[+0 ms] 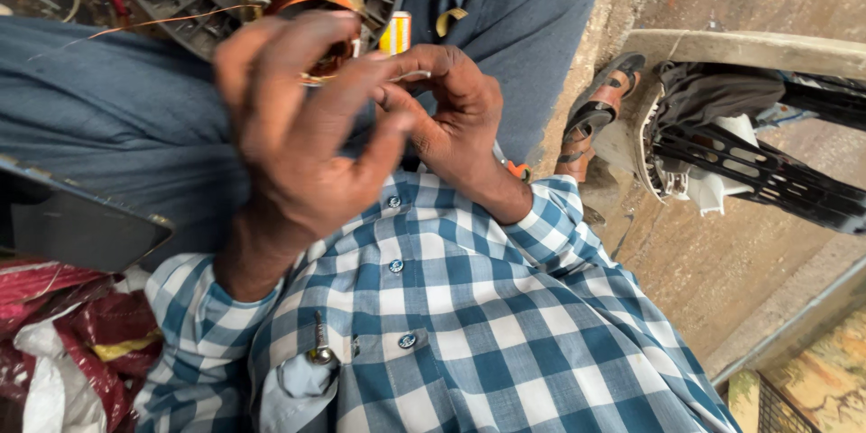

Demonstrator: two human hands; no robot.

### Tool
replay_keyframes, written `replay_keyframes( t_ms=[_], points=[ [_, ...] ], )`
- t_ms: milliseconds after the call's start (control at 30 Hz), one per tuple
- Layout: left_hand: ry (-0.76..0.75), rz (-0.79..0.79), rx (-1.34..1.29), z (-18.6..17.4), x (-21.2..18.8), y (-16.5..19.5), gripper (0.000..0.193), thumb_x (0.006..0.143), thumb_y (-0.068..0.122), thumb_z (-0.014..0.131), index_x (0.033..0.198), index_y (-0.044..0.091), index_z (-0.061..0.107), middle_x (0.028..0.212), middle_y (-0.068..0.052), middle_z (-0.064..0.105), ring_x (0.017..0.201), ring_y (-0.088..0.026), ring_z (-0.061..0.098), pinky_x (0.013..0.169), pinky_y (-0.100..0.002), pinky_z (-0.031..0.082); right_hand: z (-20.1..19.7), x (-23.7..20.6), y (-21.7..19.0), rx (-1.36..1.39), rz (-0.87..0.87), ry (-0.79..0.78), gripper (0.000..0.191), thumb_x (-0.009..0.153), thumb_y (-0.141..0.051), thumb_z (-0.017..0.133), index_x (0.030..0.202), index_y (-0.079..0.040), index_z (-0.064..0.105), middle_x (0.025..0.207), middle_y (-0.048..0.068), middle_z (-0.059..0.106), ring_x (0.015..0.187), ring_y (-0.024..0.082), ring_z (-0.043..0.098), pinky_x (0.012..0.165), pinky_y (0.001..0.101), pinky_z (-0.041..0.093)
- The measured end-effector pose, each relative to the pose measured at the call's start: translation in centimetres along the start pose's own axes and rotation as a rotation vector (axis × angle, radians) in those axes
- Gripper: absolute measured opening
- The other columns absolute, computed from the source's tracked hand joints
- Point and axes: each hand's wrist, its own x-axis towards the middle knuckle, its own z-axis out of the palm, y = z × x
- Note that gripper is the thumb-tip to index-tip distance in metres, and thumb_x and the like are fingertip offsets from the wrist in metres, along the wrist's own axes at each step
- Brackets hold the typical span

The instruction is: The person sits cross-legged and repairs an electric motor by stripping and twisting wires, using a match to burn insulation, and securing connections with tape. They use scissors to trim wires and a lighter to ignite the match.

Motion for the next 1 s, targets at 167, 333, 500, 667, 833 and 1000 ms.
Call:
replay_keyframes(
  t_ms=[167,333,500,667,833,1000],
  points=[
    [-0.004,0.060,-0.026,0.4,0.7,0.9,0.020,0.095,0.007,0.084,0.113,0.007,0.075,0.123,-0.012,0.062,0.116,-0.031,0.050,0.095,-0.043,0.050,0.3,-0.2,-0.5,-0.219,-0.122,-0.047,0.024,0.101,-0.015,0.078,0.115,0.000,0.067,0.110,0.008,0.074,0.096,0.012,0.073,0.085,0.0245,0.060],
    [-0.002,-0.062,-0.133,0.7,0.1,0.7,0.011,0.098,0.014,0.081,0.103,0.008,0.072,0.108,-0.007,0.065,0.107,-0.027,0.053,0.091,-0.038,0.051,0.3,0.0,-0.1,-0.263,-0.126,-0.008,0.019,0.100,-0.010,0.078,0.112,0.000,0.067,0.105,0.008,0.073,0.091,0.014,0.071,0.078,0.0245,0.059],
    [-0.014,-0.135,-0.239,-0.4,-0.6,-0.1,0.012,0.100,0.017,0.080,0.103,0.009,0.072,0.105,-0.006,0.066,0.105,-0.025,0.055,0.086,-0.035,0.050,0.3,0.4,-0.5,-0.394,-0.303,-0.041,0.022,0.098,-0.005,0.078,0.116,0.001,0.066,0.108,0.012,0.071,0.095,0.021,0.072,0.083,0.0314,0.059],
    [-0.035,-0.042,-0.270,-1.5,-1.6,0.1,0.013,0.099,0.019,0.082,0.102,0.010,0.072,0.106,-0.005,0.065,0.106,-0.024,0.053,0.087,-0.034,0.048,0.9,1.3,-1.6,-0.534,-0.569,-0.017,0.027,0.086,-0.013,0.084,0.108,-0.002,0.073,0.087,0.008,0.062,0.080,0.020,0.064,0.067,0.0334,0.051],
    [-0.029,-0.112,-0.277,-2.7,-2.5,0.4,0.015,0.097,0.019,0.084,0.103,0.010,0.074,0.110,-0.005,0.065,0.109,-0.024,0.055,0.088,-0.033,0.049,0.5,2.0,-3.2,-0.642,-0.527,-0.143,0.026,0.091,-0.015,0.085,0.110,0.000,0.075,0.086,0.007,0.061,0.077,0.019,0.060,0.064,0.0338,0.046],
    [0.034,-0.113,-0.312,-2.7,-3.3,0.1,0.015,0.095,0.019,0.084,0.101,0.011,0.073,0.110,-0.005,0.065,0.108,-0.023,0.057,0.090,-0.032,0.051,1.4,1.9,-4.4,-0.555,-0.567,-0.241,0.028,0.089,-0.017,0.084,0.108,0.001,0.074,0.088,0.009,0.063,0.078,0.020,0.063,0.065,0.0343,0.048]
  ],
)
